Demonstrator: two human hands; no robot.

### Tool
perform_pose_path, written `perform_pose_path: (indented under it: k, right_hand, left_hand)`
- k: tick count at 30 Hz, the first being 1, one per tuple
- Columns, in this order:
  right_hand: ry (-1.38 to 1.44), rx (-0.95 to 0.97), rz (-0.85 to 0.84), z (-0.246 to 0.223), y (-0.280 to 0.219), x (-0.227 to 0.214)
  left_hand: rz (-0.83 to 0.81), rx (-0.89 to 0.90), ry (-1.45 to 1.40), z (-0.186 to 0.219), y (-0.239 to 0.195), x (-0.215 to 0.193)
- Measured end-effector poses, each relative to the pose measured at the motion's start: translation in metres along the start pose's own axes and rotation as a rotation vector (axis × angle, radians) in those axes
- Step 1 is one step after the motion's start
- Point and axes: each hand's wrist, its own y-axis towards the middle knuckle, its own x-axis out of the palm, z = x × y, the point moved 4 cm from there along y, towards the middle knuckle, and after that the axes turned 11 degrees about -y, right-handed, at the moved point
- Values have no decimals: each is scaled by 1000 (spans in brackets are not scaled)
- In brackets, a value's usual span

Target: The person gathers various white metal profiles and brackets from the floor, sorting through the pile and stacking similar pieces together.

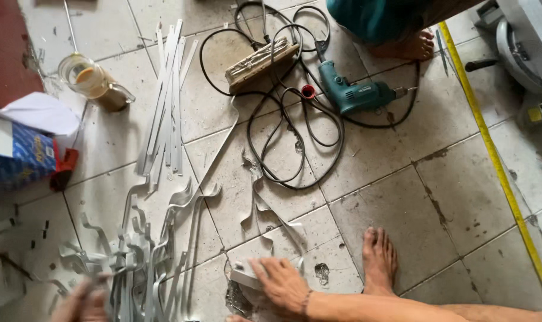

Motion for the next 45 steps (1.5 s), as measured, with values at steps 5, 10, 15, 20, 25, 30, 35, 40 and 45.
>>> perform_pose_path:
  k: [5, 10, 15, 20, 25, 30, 35, 40, 45]
  right_hand:
    - [-402, -48, -29, 28, -4, 68]
    - [245, -23, -239, 12, 20, -2]
    - [839, 171, -582, 5, 40, -150]
    - [58, 124, -582, 23, 55, -277]
    - [-309, -35, -403, 23, 49, -328]
    - [-452, -658, 144, 9, 25, -348]
    - [-751, -647, 485, -24, 13, -362]
    - [-914, -603, 416, -21, 11, -349]
    - [-832, -567, 596, -48, 11, -363]
  left_hand:
    - [163, 947, 135, -52, -43, 45]
    - [283, 729, 735, 54, -198, 120]
    - [61, 958, 772, 84, -240, 142]
    - [-287, 823, 962, 81, -265, 166]
    - [-400, 654, 930, 89, -278, 174]
    - [-417, 544, 820, 86, -282, 180]
    - [-321, 783, 973, 72, -295, 184]
    - [-360, 810, 961, 69, -312, 189]
    - [-500, 729, 892, 67, -316, 198]
